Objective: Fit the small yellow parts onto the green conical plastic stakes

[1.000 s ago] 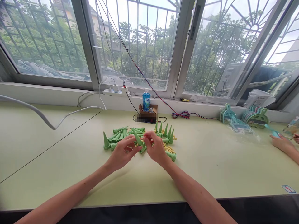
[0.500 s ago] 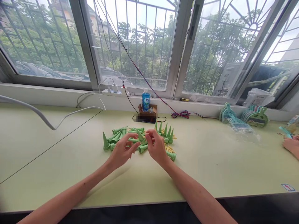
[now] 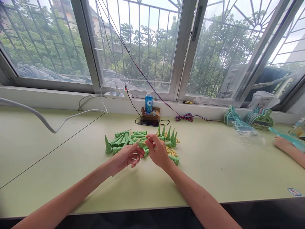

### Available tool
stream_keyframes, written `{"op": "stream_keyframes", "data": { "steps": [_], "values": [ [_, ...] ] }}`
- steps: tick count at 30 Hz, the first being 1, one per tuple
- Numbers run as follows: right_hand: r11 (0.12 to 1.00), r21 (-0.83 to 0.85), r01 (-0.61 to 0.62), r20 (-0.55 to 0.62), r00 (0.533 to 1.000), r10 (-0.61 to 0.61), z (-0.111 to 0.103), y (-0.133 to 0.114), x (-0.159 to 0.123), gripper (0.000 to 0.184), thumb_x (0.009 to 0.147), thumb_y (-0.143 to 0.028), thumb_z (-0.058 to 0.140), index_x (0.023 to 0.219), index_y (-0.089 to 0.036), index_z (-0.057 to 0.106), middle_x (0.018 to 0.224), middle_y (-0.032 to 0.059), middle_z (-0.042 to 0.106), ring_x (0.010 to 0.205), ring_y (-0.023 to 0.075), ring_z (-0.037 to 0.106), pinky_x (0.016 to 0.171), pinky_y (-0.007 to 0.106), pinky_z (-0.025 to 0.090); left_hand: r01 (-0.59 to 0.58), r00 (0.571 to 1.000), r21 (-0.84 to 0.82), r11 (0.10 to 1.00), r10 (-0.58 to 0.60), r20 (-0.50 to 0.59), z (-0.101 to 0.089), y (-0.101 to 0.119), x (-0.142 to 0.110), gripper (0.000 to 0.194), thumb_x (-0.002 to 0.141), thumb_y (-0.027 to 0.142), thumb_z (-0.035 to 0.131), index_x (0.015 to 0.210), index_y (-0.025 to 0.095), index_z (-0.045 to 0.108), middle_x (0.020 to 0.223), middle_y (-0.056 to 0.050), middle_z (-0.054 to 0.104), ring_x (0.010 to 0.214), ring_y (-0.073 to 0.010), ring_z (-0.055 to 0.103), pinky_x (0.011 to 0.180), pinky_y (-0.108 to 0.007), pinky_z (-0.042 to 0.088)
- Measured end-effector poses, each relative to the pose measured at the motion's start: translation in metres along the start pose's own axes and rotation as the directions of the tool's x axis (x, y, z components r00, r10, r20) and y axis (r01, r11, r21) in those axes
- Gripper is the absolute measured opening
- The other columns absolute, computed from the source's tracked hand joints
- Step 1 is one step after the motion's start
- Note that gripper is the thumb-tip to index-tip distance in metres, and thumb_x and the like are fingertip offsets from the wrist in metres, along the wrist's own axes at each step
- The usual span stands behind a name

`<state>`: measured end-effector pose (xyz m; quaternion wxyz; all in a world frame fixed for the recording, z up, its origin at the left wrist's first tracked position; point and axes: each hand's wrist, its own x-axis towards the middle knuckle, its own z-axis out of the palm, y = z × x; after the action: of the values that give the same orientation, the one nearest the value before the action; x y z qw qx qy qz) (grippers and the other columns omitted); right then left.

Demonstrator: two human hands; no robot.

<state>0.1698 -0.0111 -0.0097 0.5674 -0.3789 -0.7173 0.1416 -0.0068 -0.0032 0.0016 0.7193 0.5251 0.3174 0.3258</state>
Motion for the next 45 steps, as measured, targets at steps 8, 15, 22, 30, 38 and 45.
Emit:
{"op": "stream_keyframes", "data": {
  "steps": [8,15,22,30,38,45],
  "values": [
    [0.999,0.032,-0.013,0.034,0.999,0.012,0.0,0.004,0.001,0.012,0.095,-0.027,0.049,0.103,-0.022,0.056,0.078,0.0,0.062,0.069,0.0133,0.059,0.062,0.023,0.05,-0.038,0.999,0.029,0.999,0.039,-0.022,0.0,-0.001,0.0,0.043,0.082,0.053,0.068,0.077,0.011,0.067,0.077,-0.005,0.062,0.053,-0.0063,0.051,0.045,-0.019,0.042],
    [0.998,0.064,-0.015,0.057,0.998,0.011,0.0,0.002,0.002,0.012,0.095,-0.028,0.048,0.1,-0.021,0.056,0.071,-0.0012,0.057,0.063,0.013,0.054,0.06,0.023,0.048,-0.261,0.943,0.336,0.905,0.314,-0.112,0.007,0.001,-0.005,0.034,0.079,0.044,0.074,0.072,0.016,0.056,0.053,0.005,0.049,0.049,-0.0089,0.049,0.044,-0.02,0.042],
    [0.995,0.092,-0.045,0.055,0.998,0.04,0.0,0.003,0.001,0.013,0.096,-0.032,0.049,0.098,-0.021,0.056,0.067,-0.0023,0.054,0.058,0.0121,0.049,0.056,0.022,0.045,-0.338,0.851,0.548,0.765,0.497,-0.17,0.009,-0.004,-0.005,0.03,0.077,0.041,0.075,0.091,0.018,0.06,0.058,0.005,0.051,0.043,-0.0087,0.046,0.039,-0.021,0.041],
    [0.993,0.105,-0.06,0.044,0.998,0.055,0.001,0.003,0.0,0.015,0.097,-0.035,0.049,0.097,-0.021,0.055,0.066,-0.0031,0.052,0.057,0.0118,0.049,0.054,0.022,0.044,-0.399,0.77,0.649,0.648,0.621,-0.147,0.008,-0.009,-0.003,0.027,0.078,0.039,0.073,0.09,0.019,0.062,0.079,0.0,0.056,0.052,-0.0087,0.051,0.043,-0.022,0.046],
    [0.997,0.065,-0.042,-0.075,0.996,0.047,0.002,0.004,-0.002,0.014,0.097,-0.033,0.049,0.102,-0.022,0.054,0.069,-0.0027,0.055,0.059,0.0122,0.054,0.058,0.023,0.048,-0.329,0.871,0.455,0.827,0.452,-0.191,0.011,-0.001,-0.005,0.038,0.086,0.055,0.06,0.085,0.018,0.056,0.06,0.003,0.052,0.045,-0.0104,0.052,0.038,-0.021,0.041],
    [0.999,0.041,-0.007,-0.087,0.996,0.011,0.002,0.004,-0.003,0.012,0.096,-0.03,0.049,0.102,-0.022,0.055,0.071,-0.0018,0.059,0.062,0.0127,0.058,0.06,0.023,0.05,-0.022,1.0,0.077,0.997,0.022,-0.005,0.006,0.002,0.001,0.072,0.082,0.078,0.042,0.072,0.01,0.064,0.066,-0.007,0.06,0.048,-0.0133,0.053,0.037,-0.023,0.039]
  ]
}}
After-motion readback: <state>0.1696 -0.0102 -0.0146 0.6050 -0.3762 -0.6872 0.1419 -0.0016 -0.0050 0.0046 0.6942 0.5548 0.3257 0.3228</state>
